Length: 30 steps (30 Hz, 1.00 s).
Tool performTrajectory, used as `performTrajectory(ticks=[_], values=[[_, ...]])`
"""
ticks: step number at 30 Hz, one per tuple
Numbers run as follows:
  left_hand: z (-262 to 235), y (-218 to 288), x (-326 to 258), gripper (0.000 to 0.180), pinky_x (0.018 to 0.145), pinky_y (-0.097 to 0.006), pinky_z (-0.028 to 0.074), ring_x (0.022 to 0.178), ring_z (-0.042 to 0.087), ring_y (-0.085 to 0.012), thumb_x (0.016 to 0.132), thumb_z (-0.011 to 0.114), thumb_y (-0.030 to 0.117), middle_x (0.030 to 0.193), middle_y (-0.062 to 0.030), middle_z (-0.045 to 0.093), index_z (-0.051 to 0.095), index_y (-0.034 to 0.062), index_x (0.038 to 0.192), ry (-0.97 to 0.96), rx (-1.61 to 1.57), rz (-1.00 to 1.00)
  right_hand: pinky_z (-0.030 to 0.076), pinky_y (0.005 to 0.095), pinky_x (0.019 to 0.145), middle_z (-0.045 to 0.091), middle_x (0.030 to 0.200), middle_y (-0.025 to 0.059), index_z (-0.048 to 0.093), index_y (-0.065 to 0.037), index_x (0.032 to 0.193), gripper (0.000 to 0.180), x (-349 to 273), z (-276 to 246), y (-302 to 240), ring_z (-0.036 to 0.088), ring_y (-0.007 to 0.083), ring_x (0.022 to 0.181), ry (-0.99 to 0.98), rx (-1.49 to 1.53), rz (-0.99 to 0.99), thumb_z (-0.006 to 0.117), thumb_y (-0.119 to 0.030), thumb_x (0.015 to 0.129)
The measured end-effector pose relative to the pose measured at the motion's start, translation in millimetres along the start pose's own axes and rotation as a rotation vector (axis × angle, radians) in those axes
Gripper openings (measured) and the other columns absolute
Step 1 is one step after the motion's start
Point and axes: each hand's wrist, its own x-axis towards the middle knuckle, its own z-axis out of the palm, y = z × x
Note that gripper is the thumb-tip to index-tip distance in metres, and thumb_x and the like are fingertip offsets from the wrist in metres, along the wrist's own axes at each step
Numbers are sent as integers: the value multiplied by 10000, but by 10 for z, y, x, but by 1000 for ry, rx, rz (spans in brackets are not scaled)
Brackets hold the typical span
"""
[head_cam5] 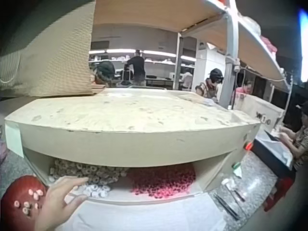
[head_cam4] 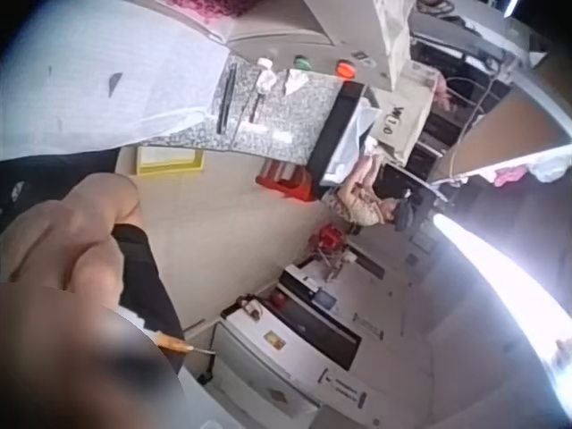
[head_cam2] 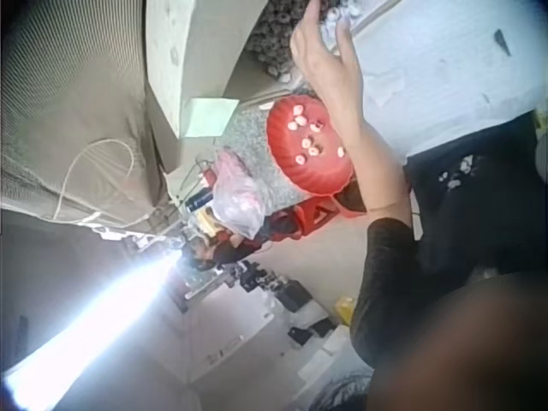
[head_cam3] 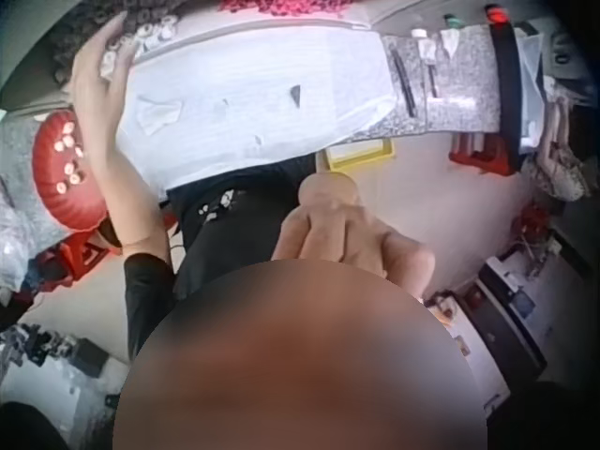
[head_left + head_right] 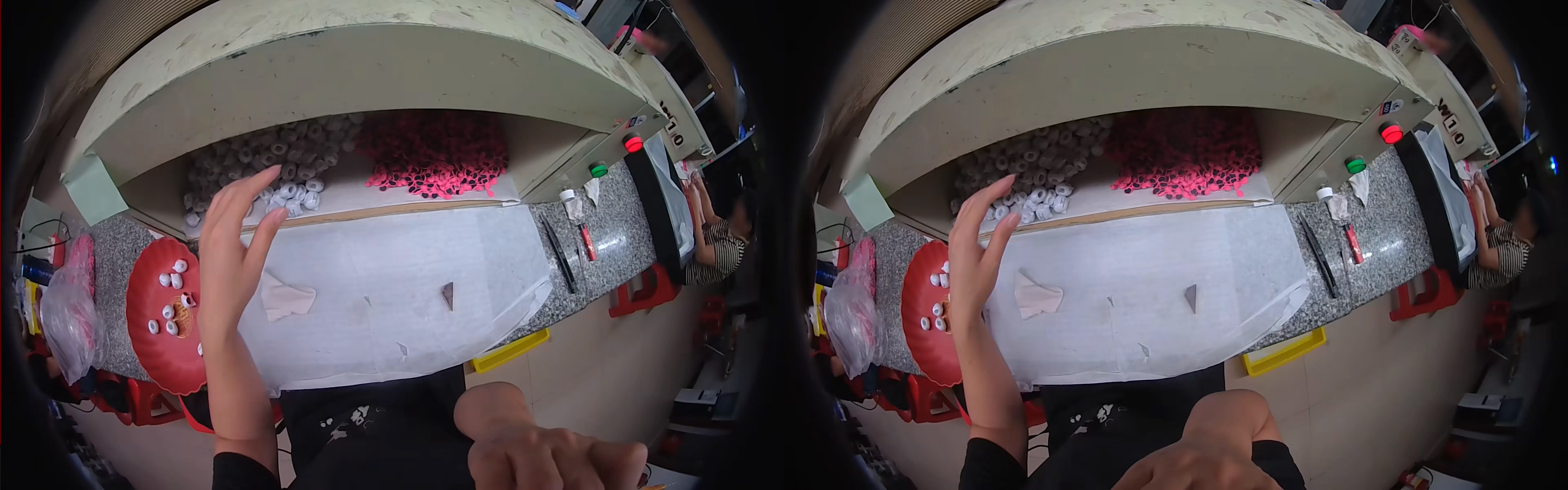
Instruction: Applying adhesive from a bottle to small white ceramic components and assembling them on a workbench.
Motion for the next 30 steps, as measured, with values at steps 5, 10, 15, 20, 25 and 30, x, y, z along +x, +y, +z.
performTrajectory(ticks=[5, 10, 15, 20, 25, 30], values=[[696, -373, 565, 243, 726, -344, 396, 828, 514, -291, 743, 541, 128, 906, -145, 548, 538, 36, 968, -62, 26, 27, 435, 321, 784, 589, 873, 97, 388, -110, 799, 200, -20, 4, 51, 550, 221, 799, 152, -22, -92, 575, -66, 743], [1402, -951, 1079, 228, 559, -335, 434, 645, 527, -268, 795, 482, 234, 729, -137, 541, 524, 24, 873, 220, 385, 450, 451, 321, 733, 593, 842, 87, 396, -96, 818, 212, -27, -37, -10, 555, 227, 753, 82, 89, -85, 587, -64, 733], [1575, -915, 1140, 191, 321, -260, 322, 352, 400, -138, 797, 472, 222, 496, -52, 441, 496, 32, 801, 131, 68, 348, 438, 315, 415, 450, 790, 149, 277, -77, 861, 274, -210, -464, 150, 517, 243, 533, 54, 106, -269, 468, 57, 718], [1538, -901, 1062, 198, 354, -242, 354, 398, 438, -121, 772, 517, 218, 530, -46, 457, 500, 29, 829, 75, 79, 204, 482, 358, 339, 371, 914, 201, 270, -28, 855, 319, -580, -701, 61, 516, 305, 458, 391, 76, 138, 510, -6, 645], [1213, -375, 412, 204, 626, -230, 426, 694, 520, -107, 733, 582, 103, 826, -52, 544, 517, 32, 913, -14, -434, -192, 502, 377, 401, 370, 975, 190, 337, -37, 927, 327, -745, -864, 342, 527, 312, 639, 539, -73, 293, 538, -95, 675], [693, 45, -406, 222, 626, -173, 404, 681, 498, -60, 729, 567, -1, 819, 0, 544, 529, 32, 946, -229, -1150, -506, 495, 416, 583, 385, 1010, 177, 386, -39, 996, 353, -701, -846, 661, 507, 319, 827, 559, -171, 480, 526, -93, 676]])
